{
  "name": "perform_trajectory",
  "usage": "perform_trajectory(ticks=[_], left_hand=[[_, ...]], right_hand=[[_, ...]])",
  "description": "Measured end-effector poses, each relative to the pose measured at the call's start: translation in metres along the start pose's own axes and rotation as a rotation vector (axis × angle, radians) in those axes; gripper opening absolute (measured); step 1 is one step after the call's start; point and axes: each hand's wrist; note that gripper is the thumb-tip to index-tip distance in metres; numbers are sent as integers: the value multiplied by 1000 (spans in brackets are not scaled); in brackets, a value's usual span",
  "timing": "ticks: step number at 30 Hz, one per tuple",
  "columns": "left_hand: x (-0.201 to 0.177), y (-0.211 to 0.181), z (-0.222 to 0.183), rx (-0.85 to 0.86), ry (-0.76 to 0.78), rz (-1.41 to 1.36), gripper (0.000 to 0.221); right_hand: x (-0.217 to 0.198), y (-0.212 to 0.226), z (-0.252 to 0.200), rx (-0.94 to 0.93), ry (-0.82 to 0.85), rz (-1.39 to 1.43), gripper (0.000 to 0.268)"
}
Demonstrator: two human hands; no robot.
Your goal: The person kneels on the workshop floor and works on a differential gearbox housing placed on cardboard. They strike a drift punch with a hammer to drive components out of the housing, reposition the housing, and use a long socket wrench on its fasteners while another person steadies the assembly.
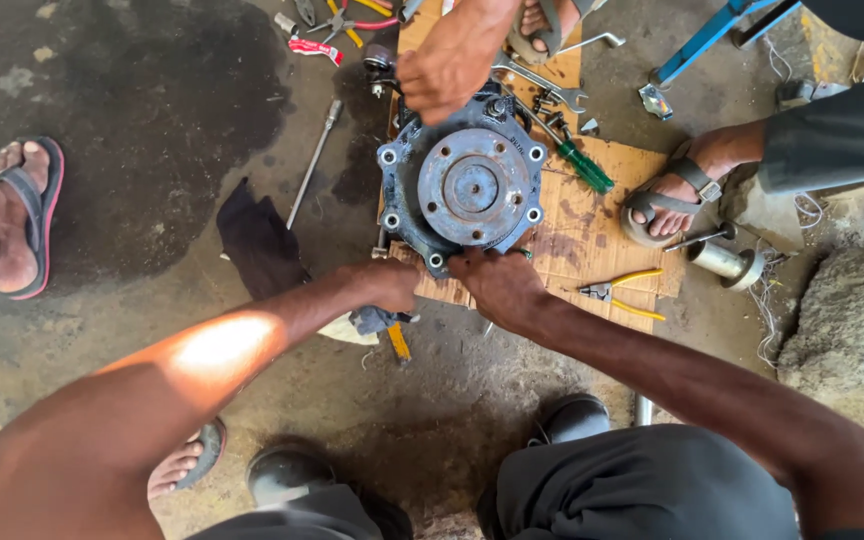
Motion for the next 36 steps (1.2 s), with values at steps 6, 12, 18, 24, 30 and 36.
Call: perform_trajectory(ticks=[6,12,18,24,30,36], left_hand=[[-9,6,-14,96,-41,-70,28],[6,61,10,189,-98,-250,18],[0,35,-7,175,-33,-1080,30],[13,4,-15,-157,4,-1425,40],[23,18,4,-125,-78,-1524,36],[32,17,12,-91,-229,-1415,35]], right_hand=[[-28,2,9,162,208,219,33],[-5,0,-3,-42,-163,88,25],[-24,7,-13,174,-233,299,31],[2,28,-5,612,-33,378,33],[5,22,-10,316,-183,200,38],[-18,33,-4,429,-242,318,29]])
Point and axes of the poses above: each hand's wrist, its own z-axis towards the middle knuckle, its own x-axis out of the palm, y = z × x, and after that the axes turned 6 degrees about -y, right-handed
